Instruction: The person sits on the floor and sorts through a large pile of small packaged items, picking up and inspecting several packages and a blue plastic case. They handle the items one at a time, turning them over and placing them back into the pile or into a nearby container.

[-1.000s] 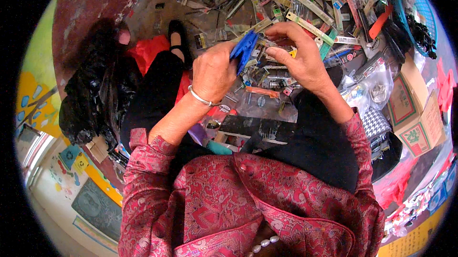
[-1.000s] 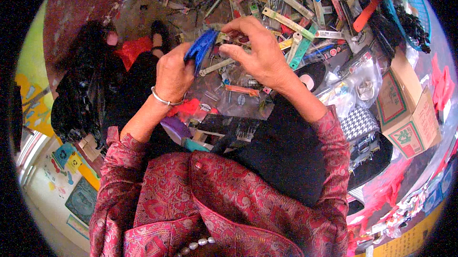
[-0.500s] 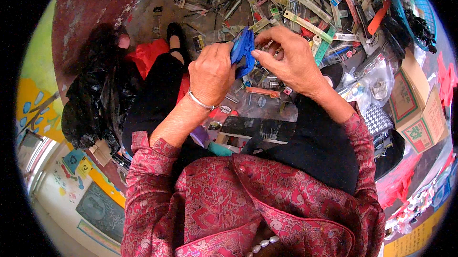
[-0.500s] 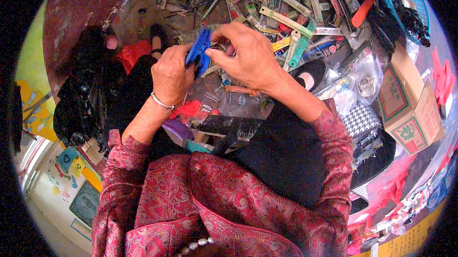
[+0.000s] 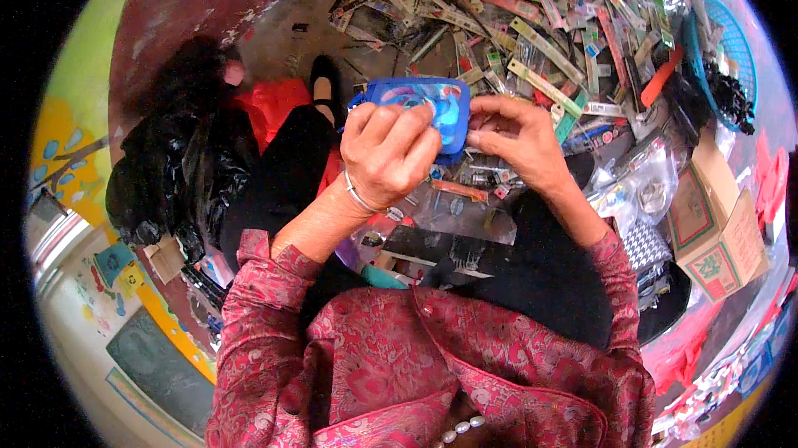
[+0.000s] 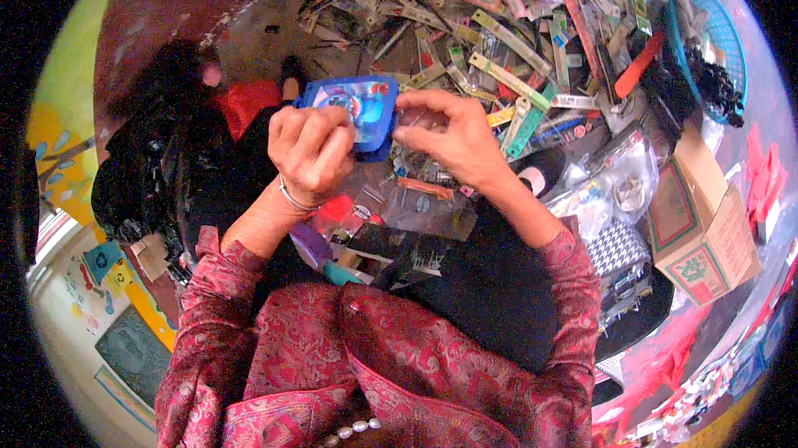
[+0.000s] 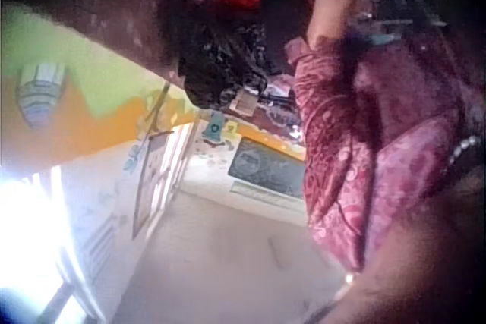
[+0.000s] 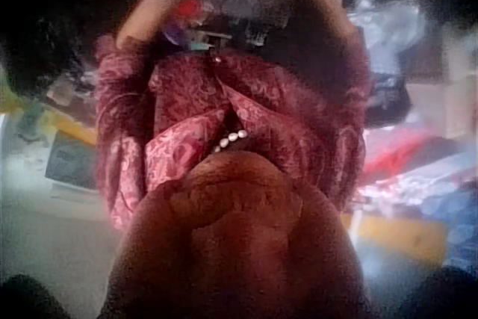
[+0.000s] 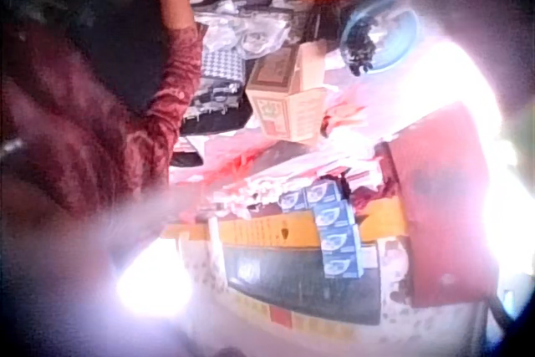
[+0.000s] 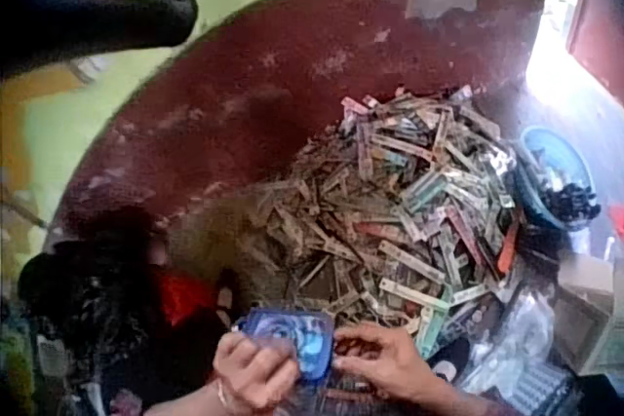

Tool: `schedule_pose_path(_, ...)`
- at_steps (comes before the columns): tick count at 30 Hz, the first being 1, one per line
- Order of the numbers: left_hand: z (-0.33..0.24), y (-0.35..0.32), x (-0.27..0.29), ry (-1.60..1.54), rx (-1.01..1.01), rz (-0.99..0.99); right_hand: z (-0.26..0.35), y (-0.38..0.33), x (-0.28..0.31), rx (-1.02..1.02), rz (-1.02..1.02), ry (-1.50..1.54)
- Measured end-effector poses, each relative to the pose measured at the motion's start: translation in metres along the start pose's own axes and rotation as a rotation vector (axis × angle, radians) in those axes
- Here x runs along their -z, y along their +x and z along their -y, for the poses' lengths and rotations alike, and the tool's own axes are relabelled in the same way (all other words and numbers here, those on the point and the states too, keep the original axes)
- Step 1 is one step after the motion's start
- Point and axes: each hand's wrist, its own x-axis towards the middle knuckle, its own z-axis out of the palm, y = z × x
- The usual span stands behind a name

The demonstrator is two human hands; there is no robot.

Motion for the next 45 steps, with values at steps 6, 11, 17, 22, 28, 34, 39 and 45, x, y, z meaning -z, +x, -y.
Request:
schedule_pose_path(6,-0.001,0.001,0.005,0.067,0.021,-0.059,0.016,-0.007,-0.013,0.229,-0.115,-0.322)
schedule_pose_path(11,-0.003,0.008,0.003,0.041,-0.008,-0.106,0.009,-0.01,-0.023,0.234,-0.223,-0.183)
schedule_pose_path(17,0.0,0.023,0.008,-0.078,-0.016,-0.09,0.011,-0.013,-0.015,0.169,-0.14,0.162)
schedule_pose_path(22,0.005,0.015,-0.014,-0.167,0.151,-0.033,0.025,-0.013,-0.009,0.082,-0.188,0.135)
schedule_pose_path(28,-0.006,0.011,-0.022,-0.406,0.378,0.285,0.023,-0.011,0.006,0.047,-0.163,0.042)
schedule_pose_path(34,-0.005,0.009,-0.018,-0.355,0.183,0.178,0.023,-0.004,0.021,-0.02,-0.138,-0.216)
schedule_pose_path(39,-0.012,0.005,-0.013,-0.429,0.285,0.179,0.012,0.005,0.041,-0.109,-0.059,-0.15)
schedule_pose_path(45,-0.017,0.004,-0.018,-0.303,0.487,0.292,0.004,0.014,0.032,-0.153,-0.163,0.004)
